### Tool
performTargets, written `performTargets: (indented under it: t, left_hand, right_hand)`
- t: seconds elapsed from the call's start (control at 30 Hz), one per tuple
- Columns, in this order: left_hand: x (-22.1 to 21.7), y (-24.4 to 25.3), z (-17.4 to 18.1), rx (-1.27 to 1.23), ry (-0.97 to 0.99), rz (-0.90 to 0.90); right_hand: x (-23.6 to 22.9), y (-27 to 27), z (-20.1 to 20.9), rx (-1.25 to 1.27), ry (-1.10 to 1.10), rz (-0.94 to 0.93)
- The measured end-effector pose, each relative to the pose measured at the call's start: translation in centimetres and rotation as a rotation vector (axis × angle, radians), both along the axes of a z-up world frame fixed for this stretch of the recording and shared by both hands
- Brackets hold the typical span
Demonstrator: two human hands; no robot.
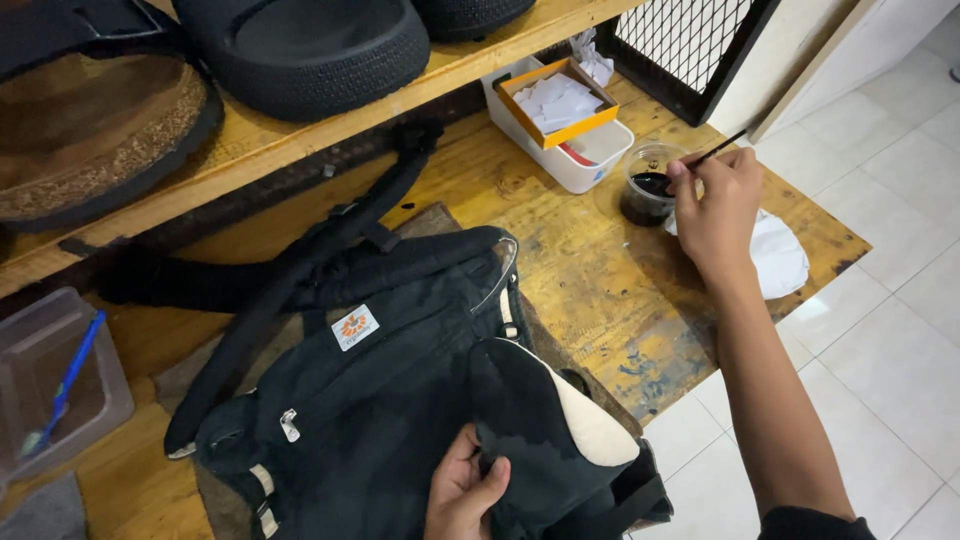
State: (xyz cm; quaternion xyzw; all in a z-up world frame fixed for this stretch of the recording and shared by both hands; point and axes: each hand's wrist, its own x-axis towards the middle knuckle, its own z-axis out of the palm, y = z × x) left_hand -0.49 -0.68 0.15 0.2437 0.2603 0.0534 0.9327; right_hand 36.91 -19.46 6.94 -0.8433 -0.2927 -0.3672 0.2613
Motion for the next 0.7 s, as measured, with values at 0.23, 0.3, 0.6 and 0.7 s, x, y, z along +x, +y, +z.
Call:
performTargets:
  t: [0.23,0.3,0.6,0.7]
  left_hand:
    - [0.0,0.1,-1.0,0.051,-0.06,-0.01]
    - [0.0,0.1,-0.9,0.035,-0.05,-0.01]
    - [0.1,0.0,-0.2,0.042,-0.048,-0.005]
    - [0.1,-0.1,-0.8,0.046,-0.104,0.011]
  right_hand:
    - [0.2,0.0,-0.2,-0.01,0.001,-0.011]
    - [0.3,-0.1,-0.4,-0.014,0.006,-0.02]
    - [0.1,-0.4,-0.2,0.014,-0.039,0.012]
    - [-1.7,-0.5,0.9,0.127,-0.123,0.0]
